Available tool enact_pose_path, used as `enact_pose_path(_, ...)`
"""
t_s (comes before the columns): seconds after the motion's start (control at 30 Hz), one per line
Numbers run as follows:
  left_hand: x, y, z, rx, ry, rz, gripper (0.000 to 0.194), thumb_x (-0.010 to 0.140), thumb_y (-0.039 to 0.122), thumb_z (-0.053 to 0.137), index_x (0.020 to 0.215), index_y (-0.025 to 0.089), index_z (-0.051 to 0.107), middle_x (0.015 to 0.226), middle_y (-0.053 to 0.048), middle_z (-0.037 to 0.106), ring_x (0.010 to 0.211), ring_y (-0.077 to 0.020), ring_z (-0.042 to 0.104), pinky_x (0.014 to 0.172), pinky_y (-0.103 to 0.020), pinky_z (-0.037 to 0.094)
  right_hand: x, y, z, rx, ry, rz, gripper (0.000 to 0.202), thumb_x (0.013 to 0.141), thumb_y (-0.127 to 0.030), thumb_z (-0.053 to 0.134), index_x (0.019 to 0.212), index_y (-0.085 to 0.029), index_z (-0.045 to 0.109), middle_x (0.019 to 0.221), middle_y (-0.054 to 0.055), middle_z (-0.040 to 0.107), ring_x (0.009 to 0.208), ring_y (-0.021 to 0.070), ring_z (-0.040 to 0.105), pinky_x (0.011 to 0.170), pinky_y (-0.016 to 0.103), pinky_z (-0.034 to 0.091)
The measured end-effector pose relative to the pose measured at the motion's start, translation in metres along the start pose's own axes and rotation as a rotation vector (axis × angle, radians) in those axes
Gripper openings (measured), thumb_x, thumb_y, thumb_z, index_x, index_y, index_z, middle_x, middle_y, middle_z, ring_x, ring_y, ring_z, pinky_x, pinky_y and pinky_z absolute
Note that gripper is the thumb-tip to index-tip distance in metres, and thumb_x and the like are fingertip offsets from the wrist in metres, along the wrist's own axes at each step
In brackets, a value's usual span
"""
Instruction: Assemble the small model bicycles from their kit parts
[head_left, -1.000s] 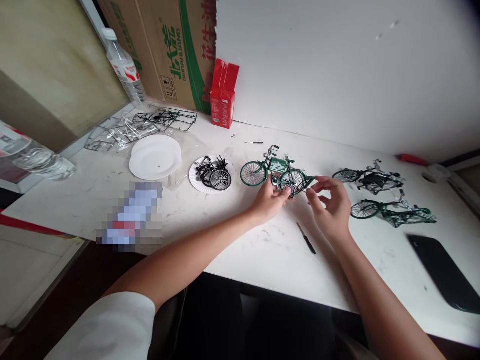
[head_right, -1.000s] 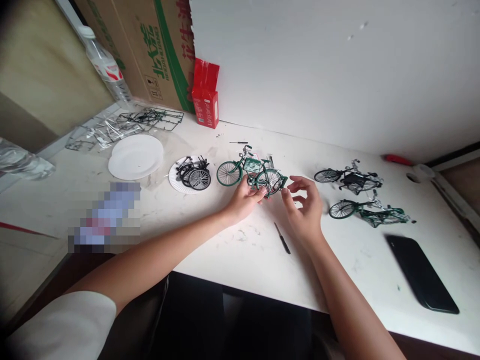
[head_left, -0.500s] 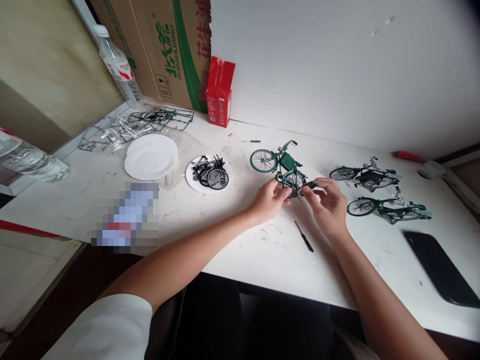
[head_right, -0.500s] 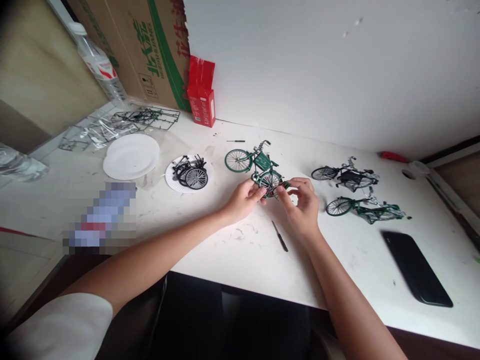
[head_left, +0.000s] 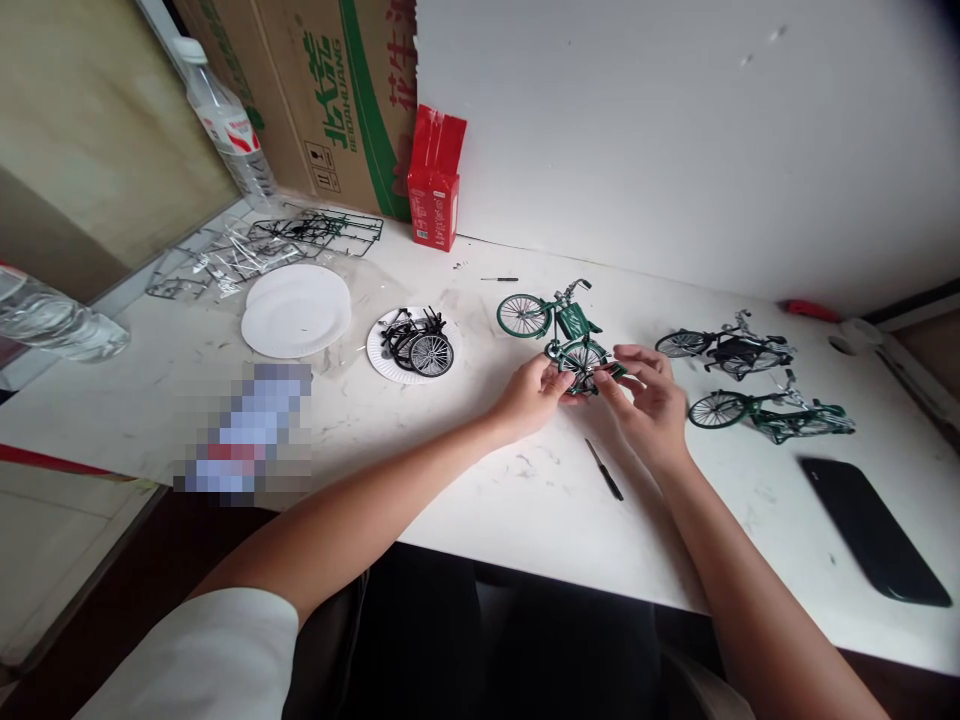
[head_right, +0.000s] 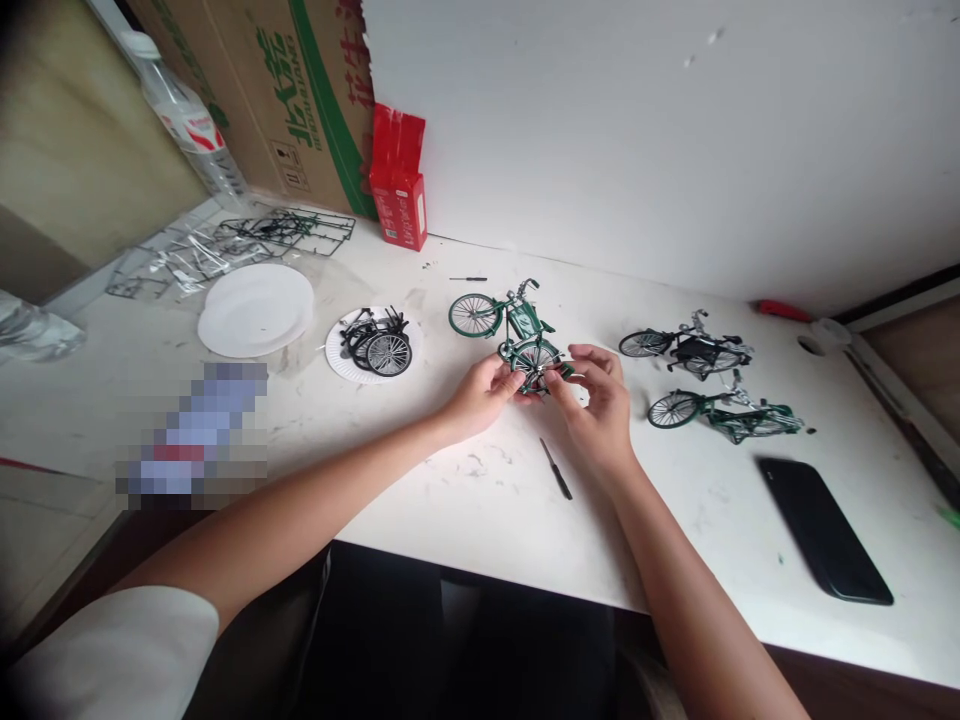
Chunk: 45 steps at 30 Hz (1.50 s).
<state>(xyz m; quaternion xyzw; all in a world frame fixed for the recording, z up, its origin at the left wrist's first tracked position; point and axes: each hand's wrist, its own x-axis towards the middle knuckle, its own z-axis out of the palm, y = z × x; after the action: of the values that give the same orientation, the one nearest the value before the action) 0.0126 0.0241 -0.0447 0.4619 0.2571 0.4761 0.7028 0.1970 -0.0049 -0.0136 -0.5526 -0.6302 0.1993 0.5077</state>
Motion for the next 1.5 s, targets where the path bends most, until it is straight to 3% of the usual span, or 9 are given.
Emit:
enact_pose_path(0.1,0.0,0.002,-0.001,0.007,0.018,-0.034,0.04,0.098,0.045,0.078,0.119,0.015,0.062,0.123,-0.017,0.078,0.086,-0.0207,0.081,0.086,-0.037,0.064,0.0,-0.005,0.0,0.044,-0.025,0.023,0.027,0.09,-0.052,0.085,0.1,-0.027,0.079,0.147,0.011,0.063,0.14,0.0327,0.063,0.101,0.05,0.067)
enact_pose_path(0.27,0.001,0.002,-0.003,0.062,0.059,-0.066,0.03,0.1,0.037,0.077,0.112,0.014,0.061,0.117,-0.014,0.078,0.079,-0.0162,0.079,0.073,-0.027,0.058,0.0,-0.004,0.001,0.139,-0.116,0.073,0.03,0.092,-0.054,0.082,0.103,-0.026,0.079,0.129,0.01,0.077,0.122,0.0291,0.074,0.101,0.051,0.067)
enact_pose_path(0.47,-0.002,0.009,0.0,-0.033,0.036,-0.039,0.047,0.089,0.042,0.088,0.119,0.016,0.064,0.121,-0.015,0.078,0.101,-0.0241,0.08,0.095,-0.04,0.065,0.0,-0.003,0.002,0.113,-0.103,0.053,0.033,0.091,-0.056,0.082,0.099,-0.024,0.078,0.125,0.01,0.078,0.116,0.028,0.075,0.096,0.048,0.069)
enact_pose_path(0.63,-0.008,0.016,0.003,0.002,0.033,-0.026,0.064,0.071,0.025,0.1,0.123,0.017,0.062,0.127,-0.016,0.078,0.115,-0.0276,0.078,0.107,-0.046,0.061,-0.001,-0.009,0.003,0.093,-0.105,0.027,0.03,0.092,-0.055,0.081,0.098,-0.026,0.076,0.124,0.01,0.077,0.115,0.0265,0.075,0.093,0.044,0.067)
enact_pose_path(0.9,-0.006,0.005,0.004,0.087,0.11,0.042,0.04,0.086,0.025,0.084,0.117,0.016,0.06,0.119,-0.016,0.08,0.098,-0.0236,0.081,0.097,-0.043,0.066,-0.004,-0.012,0.006,0.093,-0.117,-0.004,0.032,0.092,-0.059,0.08,0.098,-0.027,0.079,0.119,0.011,0.075,0.117,0.0281,0.072,0.088,0.043,0.067)
enact_pose_path(1.17,-0.006,-0.003,0.001,0.122,0.106,0.072,0.041,0.088,0.03,0.083,0.119,0.016,0.061,0.124,-0.017,0.079,0.107,-0.0281,0.08,0.096,-0.044,0.067,-0.006,-0.011,0.007,0.111,-0.131,-0.003,0.03,0.093,-0.055,0.081,0.102,-0.026,0.08,0.122,0.01,0.073,0.106,0.024,0.074,0.089,0.042,0.067)
enact_pose_path(1.5,-0.004,-0.006,-0.004,0.174,0.128,0.048,0.035,0.088,0.028,0.082,0.119,0.015,0.07,0.125,-0.016,0.08,0.113,-0.0305,0.079,0.106,-0.048,0.063,-0.007,-0.011,0.009,0.139,-0.146,0.017,0.031,0.092,-0.056,0.083,0.102,-0.027,0.08,0.122,0.009,0.073,0.109,0.0257,0.073,0.091,0.043,0.065)
